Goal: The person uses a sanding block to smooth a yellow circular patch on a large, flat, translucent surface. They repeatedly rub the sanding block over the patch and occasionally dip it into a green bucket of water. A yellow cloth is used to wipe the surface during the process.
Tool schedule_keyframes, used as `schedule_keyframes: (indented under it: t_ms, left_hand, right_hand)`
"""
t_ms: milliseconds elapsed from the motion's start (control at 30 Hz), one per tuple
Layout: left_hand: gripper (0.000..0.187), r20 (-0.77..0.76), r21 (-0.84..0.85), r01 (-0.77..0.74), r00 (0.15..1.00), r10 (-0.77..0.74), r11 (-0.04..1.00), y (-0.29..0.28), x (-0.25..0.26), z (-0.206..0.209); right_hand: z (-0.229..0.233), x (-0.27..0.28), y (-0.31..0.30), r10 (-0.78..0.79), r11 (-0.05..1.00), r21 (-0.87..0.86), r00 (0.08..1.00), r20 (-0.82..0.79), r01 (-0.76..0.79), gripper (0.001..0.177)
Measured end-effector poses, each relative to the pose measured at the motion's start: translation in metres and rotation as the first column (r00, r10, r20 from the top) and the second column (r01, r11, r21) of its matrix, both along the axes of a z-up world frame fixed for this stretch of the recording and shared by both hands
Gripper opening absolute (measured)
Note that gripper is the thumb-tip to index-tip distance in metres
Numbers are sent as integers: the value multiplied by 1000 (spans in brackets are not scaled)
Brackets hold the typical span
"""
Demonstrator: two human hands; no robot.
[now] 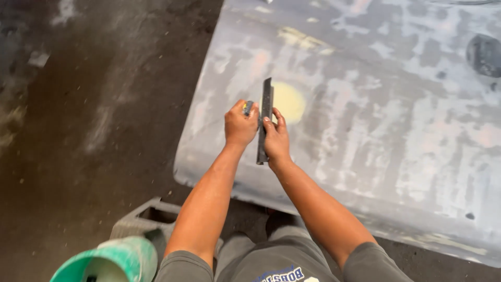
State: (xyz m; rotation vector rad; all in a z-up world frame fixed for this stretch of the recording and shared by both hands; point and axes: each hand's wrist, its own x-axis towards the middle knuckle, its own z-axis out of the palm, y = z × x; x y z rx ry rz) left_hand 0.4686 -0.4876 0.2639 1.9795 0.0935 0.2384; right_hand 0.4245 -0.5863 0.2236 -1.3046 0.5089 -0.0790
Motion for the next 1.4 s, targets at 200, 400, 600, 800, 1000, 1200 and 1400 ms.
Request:
schedule_keyframes:
  t_ms: [200,400,600,800,1000,1200,1400]
  left_hand:
    - [26,32,23,179,983,-180,984,-114,72,36]
    - [25,0,22,287,958,-287,958,-144,95,32]
    - [51,-67,137,324,946,-317,936,-111,111,-55]
    - [88,-259,724,372,927,-271,581,-93,95,-139]
    - [58,-137,757,307,937,-320,576,-96,180,-193]
    - [56,115,637,313,865,-488,704,-187,122,-221]
    - [48,8,713,491,707,-707,500,-83,46,-214]
  right_hand:
    - [2,58,-132,-105,994,15,994,29,105,54]
    - [-28,72,-191,-114,969,-231,989,-93,90,56]
    - [-39,61,-200,-15,783,-604,967,-256,-148,58]
    - [-99,42,-223,-25,541,-829,982,-189,-146,57]
    - [-109,34,-220,-31,287,-945,984,-175,-159,59]
    - [-115,36,-211,-135,312,-934,965,-224,-173,61]
    - [-121,41,-218,-198,297,-946,961,-191,-127,65]
